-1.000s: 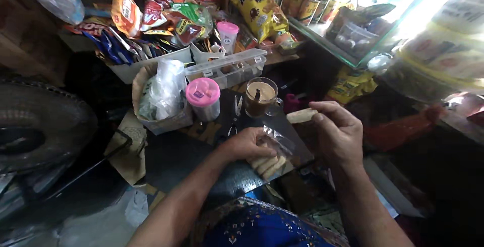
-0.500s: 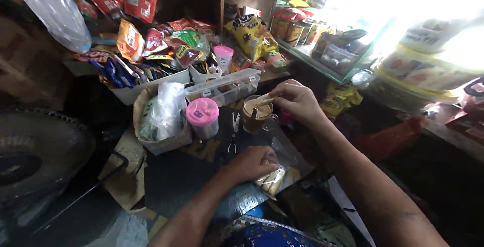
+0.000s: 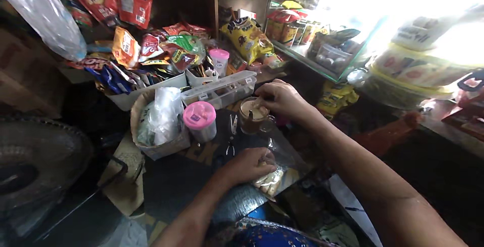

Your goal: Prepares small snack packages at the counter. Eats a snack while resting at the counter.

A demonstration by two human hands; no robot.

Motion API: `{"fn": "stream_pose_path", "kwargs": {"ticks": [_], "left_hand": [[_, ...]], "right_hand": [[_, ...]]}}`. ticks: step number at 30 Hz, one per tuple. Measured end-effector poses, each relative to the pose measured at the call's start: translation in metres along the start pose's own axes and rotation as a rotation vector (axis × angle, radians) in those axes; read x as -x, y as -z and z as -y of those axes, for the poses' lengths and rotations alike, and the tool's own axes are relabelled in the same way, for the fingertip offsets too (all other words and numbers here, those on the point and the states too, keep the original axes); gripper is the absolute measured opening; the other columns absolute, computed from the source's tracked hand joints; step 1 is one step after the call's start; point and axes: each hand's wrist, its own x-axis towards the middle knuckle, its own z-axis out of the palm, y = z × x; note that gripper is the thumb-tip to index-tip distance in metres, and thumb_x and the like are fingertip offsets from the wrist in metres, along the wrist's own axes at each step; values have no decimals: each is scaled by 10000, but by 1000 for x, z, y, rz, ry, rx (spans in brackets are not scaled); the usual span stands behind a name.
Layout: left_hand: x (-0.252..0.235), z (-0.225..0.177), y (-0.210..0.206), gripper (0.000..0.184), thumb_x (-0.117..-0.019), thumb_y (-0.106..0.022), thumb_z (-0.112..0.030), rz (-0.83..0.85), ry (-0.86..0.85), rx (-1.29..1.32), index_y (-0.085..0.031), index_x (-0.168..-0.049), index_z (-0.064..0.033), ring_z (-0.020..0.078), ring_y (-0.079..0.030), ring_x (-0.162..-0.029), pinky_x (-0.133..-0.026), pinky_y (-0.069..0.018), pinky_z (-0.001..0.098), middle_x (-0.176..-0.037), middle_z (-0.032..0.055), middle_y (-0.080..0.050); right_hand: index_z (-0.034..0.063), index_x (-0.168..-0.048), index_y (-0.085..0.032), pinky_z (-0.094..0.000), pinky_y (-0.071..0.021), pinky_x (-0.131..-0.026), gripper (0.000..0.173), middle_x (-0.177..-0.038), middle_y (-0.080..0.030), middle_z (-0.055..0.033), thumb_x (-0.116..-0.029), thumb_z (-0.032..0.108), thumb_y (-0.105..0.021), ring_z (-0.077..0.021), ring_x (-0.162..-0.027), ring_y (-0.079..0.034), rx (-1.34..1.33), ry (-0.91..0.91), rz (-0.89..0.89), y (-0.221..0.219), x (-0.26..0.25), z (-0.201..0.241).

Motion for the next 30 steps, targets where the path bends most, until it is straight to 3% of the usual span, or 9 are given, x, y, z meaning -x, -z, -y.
{"fn": "stream_pose_path", "kwargs": {"ticks": [6, 18, 30], "left_hand": [[0, 2, -1, 351, -1009, -613, -187, -12, -21, 13, -619, -1257, 62, 246, -685, -1053, -977, -523, 407, -1135, 207, -700], [0, 2, 0, 341, -1014, -609, -184, 13, -14, 29, -613, -1261, 53, 218, -679, -1031, -951, -529, 373, -1130, 193, -694], [0, 1, 1, 344, -1013, -612, -184, 25, 7, 18, -613, -1265, 51, 225, -672, -1035, -949, -524, 381, -1138, 201, -687]], "right_hand": [[38, -1137, -739, -574, -492, -954, 242, -972, -738, -126, -902, 76, -698, -348, -1017, -659, -9, 0, 24, -3, -4, -1], [85, -1188, -736, -564, -490, -950, 279, -978, -741, -88, -911, 94, -705, -321, -1016, -654, -13, 0, 36, -5, -6, -3], [70, -1223, -717, -560, -497, -945, 320, -1007, -739, -112, -903, 76, -709, -334, -1008, -660, -21, 10, 25, -6, -5, -4]]}}
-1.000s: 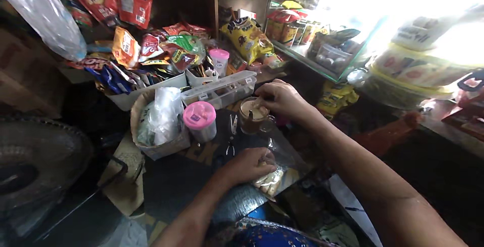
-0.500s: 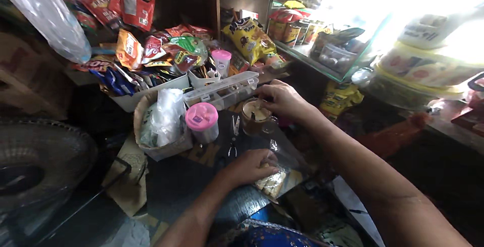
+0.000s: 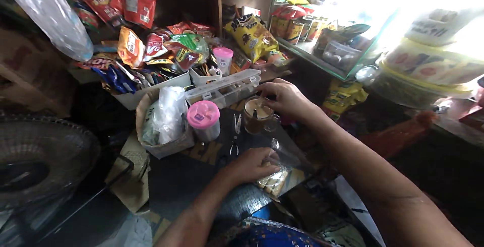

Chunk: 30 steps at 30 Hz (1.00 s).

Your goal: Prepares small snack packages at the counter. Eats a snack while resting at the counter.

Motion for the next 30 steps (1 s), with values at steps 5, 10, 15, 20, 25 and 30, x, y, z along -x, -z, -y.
{"fn": "stream_pose_path", "kwargs": {"ticks": [5, 10, 15, 20, 25, 30], "left_hand": [[0, -1, 0, 351, -1014, -608, -179, 4, 11, 6, -606, -1278, 52, 230, -672, -1043, -957, -525, 386, -1152, 202, -684], [0, -2, 1, 361, -1015, -609, -176, 12, 20, 17, -597, -1293, 54, 236, -673, -1062, -973, -520, 393, -1169, 204, -685], [0, -6, 3, 360, -1020, -608, -185, 38, 67, 22, -594, -1296, 45, 226, -669, -1077, -982, -517, 391, -1188, 193, -682], [1, -6, 3, 356, -1014, -609, -178, 23, 52, 13, -600, -1284, 55, 232, -667, -1058, -969, -517, 392, -1170, 199, -683], [1, -3, 2, 344, -1014, -606, -175, 21, 53, 55, -600, -1276, 47, 189, -675, -970, -895, -544, 355, -1139, 180, -686], [2, -4, 1, 329, -1011, -612, -182, 9, 57, 67, -608, -1257, 35, 135, -649, -886, -836, -538, 308, -1070, 144, -684]], "right_hand": [[55, -1223, -717, -531, -501, -952, 309, -1031, -738, -119, -917, 97, -705, -320, -1030, -659, -66, -34, -23, -1, 3, -1], [34, -1193, -733, -502, -494, -975, 281, -1092, -734, -136, -922, 94, -691, -316, -1081, -652, -132, -46, -65, -6, 8, -6], [9, -1190, -713, -407, -540, -921, 281, -1113, -703, -143, -923, 89, -677, -211, -1016, -666, -337, -137, -133, -10, 15, -11], [-21, -1215, -674, -242, -558, -842, 287, -1126, -680, -93, -931, 14, -657, -72, -926, -650, -634, -206, -238, -17, 26, -13], [-1, -1246, -634, -237, -572, -777, 301, -974, -673, -23, -946, -1, -637, -48, -825, -644, -825, -236, -299, -26, 39, -15], [1, -1248, -639, -220, -567, -704, 301, -924, -674, -21, -948, 3, -644, -49, -757, -637, -829, -249, -318, -26, 47, -13]]}}
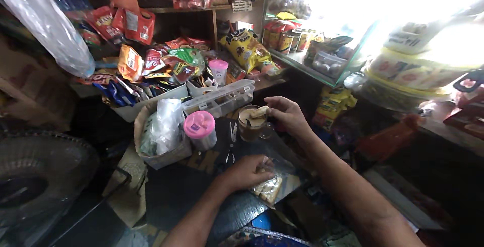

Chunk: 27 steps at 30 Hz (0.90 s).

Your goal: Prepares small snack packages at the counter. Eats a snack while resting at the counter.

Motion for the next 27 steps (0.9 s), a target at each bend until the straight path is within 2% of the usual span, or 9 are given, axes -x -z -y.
{"fn": "stream_pose_path", "kwargs": {"ticks": [2, 6, 10, 14, 18, 20, 22, 24, 27], "left_hand": [[0, 1, 0, 332, -1010, -618, -186, 0, -2, -1, -610, -1258, 35, 124, -650, -878, -831, -541, 295, -1062, 139, -685], [0, -2, 1, 350, -1011, -608, -162, 4, 4, -9, -597, -1280, 61, 189, -678, -964, -894, -546, 355, -1127, 187, -690], [0, 0, 2, 342, -1013, -600, -164, 3, 7, 21, -592, -1278, 52, 140, -657, -890, -827, -546, 306, -1102, 156, -682], [2, -1, 3, 326, -996, -621, -146, -69, 18, 11, -616, -1261, 43, 146, -672, -964, -898, -547, 319, -1114, 151, -692], [1, -2, 2, 451, -971, -651, -145, -166, 55, -59, -544, -1382, 5, 208, -701, -966, -891, -564, 389, -1111, 147, -711], [-1, 4, -2, 498, -950, -663, -151, -225, 14, -70, -530, -1410, -16, 193, -714, -925, -861, -579, 388, -1063, 122, -730], [0, 5, -6, 520, -940, -669, -157, -265, -13, -94, -528, -1421, -17, 200, -718, -911, -851, -580, 406, -1036, 113, -738], [1, 2, -8, 509, -926, -667, -155, -288, -38, -127, -548, -1390, 19, 222, -722, -912, -851, -581, 434, -1024, 126, -743], [3, -1, -9, 460, -920, -652, -129, -286, -47, -139, -575, -1337, 52, 234, -730, -921, -861, -582, 435, -1035, 153, -744]], "right_hand": [[7, -1230, -648, -224, -577, -678, 280, -898, -683, -14, -950, 2, -643, -49, -731, -646, -20, -11, -12, 1, 2, 0], [6, -1213, -657, -271, -586, -738, 280, -924, -689, -23, -935, 32, -636, -76, -785, -657, -106, -44, -75, 1, 6, -9], [1, -1187, -642, -315, -604, -780, 253, -926, -716, -42, -960, -2, -531, -119, -792, -696, -381, -152, -187, -7, 13, -8], [38, -1272, -583, -362, -608, -812, 312, -895, -717, -50, -968, 25, -513, -163, -806, -714, -609, -168, -233, -4, 20, 3], [134, -1277, -630, -360, -611, -826, 377, -945, -755, -76, -905, 111, -685, -184, -855, -737, -833, -27, -164, 3, 40, 38], [169, -1259, -676, -339, -603, -844, 405, -968, -750, -48, -862, 158, -760, -156, -871, -722, -898, 69, -106, 4, 57, 68], [194, -1292, -673, -287, -572, -823, 423, -975, -733, -12, -875, 196, -748, -107, -856, -688, -927, 212, 15, 5, 75, 96], [231, -1345, -632, -232, -518, -735, 452, -937, -701, 34, -899, 230, -706, -58, -790, -634, -895, 349, 119, 4, 93, 121], [258, -1392, -611, -205, -548, -723, 460, -935, -732, 57, -939, 241, -686, -37, -779, -670, -897, 450, 220, -1, 120, 155]]}}
